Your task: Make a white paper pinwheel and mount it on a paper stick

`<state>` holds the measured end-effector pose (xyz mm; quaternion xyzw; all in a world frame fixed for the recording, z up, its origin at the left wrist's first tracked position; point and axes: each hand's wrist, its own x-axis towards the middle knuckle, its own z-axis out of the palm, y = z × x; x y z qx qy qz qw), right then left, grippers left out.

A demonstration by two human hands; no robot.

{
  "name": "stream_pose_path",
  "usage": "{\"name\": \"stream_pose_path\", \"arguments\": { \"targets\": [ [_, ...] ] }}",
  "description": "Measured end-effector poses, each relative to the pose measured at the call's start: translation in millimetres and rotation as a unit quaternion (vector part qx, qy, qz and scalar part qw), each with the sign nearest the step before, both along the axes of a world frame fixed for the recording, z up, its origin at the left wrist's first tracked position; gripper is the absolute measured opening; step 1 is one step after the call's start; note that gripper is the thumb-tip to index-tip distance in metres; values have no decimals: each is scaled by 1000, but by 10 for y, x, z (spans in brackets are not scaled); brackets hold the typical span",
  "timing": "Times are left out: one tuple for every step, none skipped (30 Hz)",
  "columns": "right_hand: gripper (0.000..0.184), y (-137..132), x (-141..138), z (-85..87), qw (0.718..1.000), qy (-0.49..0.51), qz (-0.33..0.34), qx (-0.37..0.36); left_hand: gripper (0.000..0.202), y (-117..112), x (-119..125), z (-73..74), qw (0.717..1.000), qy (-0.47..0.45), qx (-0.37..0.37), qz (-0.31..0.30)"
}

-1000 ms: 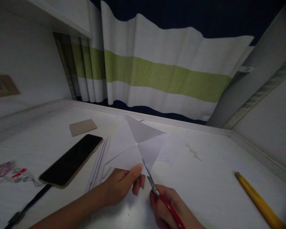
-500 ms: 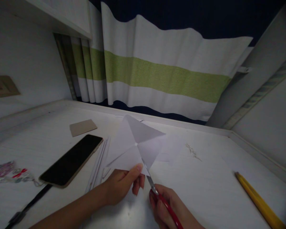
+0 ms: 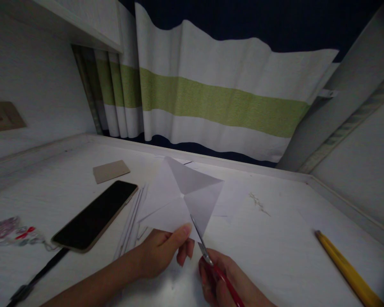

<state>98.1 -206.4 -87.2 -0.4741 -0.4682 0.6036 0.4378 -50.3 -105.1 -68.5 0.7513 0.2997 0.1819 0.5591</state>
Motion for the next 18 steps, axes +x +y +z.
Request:
{"name": "stream_pose_path", "arguments": {
  "targets": [
    [64,-5,-4,9,1000,1,2,5,52,0,0,6,1000,4,-2,-4],
    [64,-4,-8,29,1000,-1,6,11,52,0,0,11,1000,10,-3,-8],
    [64,2,-13,57,1000,-6,14,19,52,-1,0,15,1000,16,-5,-10],
    [63,11,-19,90,999,-13,25,26,52,-3,0,16,1000,22,-7,-11],
    [62,24,-25,125,999,-21,34,32,52,-6,0,15,1000,27,-7,-10],
    [62,37,-32,157,998,-27,42,36,53,-10,-1,12,999,31,-6,-8],
    [63,50,-39,184,998,-30,48,39,53,-14,-2,8,999,35,-4,-7],
    [64,62,-46,205,997,-33,52,41,53,-18,-4,4,999,40,-4,-8],
    [65,72,-53,218,997,-35,54,43,53,-22,-6,1,999,44,-5,-9],
    [65,80,-59,224,997,-39,54,45,52,-25,-9,0,999,47,-6,-10],
    [65,84,-62,223,996,-43,53,50,52,-27,-12,1,999,49,-6,-11],
    [65,86,-63,218,996,-48,52,55,52,-28,-14,5,999,50,-5,-12],
    [63,85,-61,209,996,-52,50,60,52,-27,-16,11,999,51,-3,-14],
    [63,81,-56,198,995,-54,51,62,52,-25,-17,19,998,54,0,-15],
    [63,76,-48,187,995,-53,55,63,52,-22,-17,28,998,58,1,-17],
    [63,69,-39,176,995,-52,60,64,52,-20,-16,38,998,65,1,-21],
    [64,63,-29,166,995,-50,63,63,52,-18,-15,48,997,73,-2,-25],
    [64,58,-21,157,995,-48,64,61,52,-18,-15,56,996,80,-4,-29]
  ]
}}
